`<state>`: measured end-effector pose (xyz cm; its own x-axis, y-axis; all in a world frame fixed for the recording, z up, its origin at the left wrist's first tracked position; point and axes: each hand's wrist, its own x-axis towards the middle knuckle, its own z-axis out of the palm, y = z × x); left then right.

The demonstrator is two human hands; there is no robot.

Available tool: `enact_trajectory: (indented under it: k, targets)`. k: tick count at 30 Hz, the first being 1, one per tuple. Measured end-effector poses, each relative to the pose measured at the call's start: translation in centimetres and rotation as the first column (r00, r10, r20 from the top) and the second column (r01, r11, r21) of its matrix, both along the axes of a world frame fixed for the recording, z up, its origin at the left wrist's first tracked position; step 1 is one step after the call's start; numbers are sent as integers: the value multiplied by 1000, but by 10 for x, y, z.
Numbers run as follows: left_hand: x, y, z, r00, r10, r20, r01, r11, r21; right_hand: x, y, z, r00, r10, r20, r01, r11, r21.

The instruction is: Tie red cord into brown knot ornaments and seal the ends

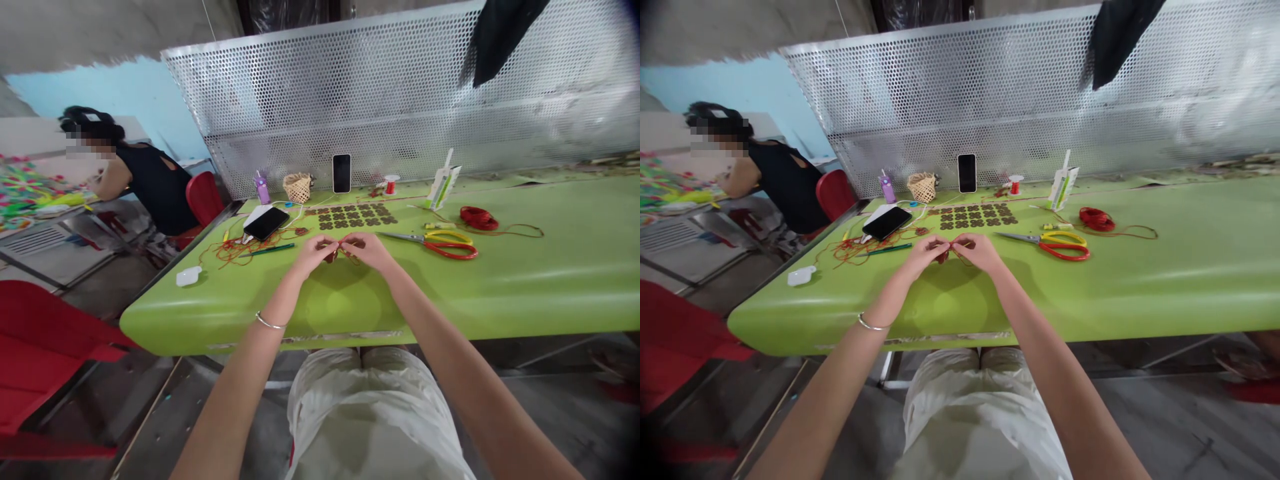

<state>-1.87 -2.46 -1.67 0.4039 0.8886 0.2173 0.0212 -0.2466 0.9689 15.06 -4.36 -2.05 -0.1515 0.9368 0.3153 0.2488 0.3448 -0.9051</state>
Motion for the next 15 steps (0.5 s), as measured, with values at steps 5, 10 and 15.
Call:
enact_trajectory:
  k: [5,10,15]
  targets:
    - [0,2,-3,998,56,16,-56,998,26,-1,1,-2,1000,25,8,-25,1000,-3]
    - [1,2,-4,998,53,27,-54,998,40,-3,2,-3,1000,-2,22,1,999,48]
    - [1,3,-4,999,41,24,-42,997,57,-7,1,-1,996,-60,71,49,987,152]
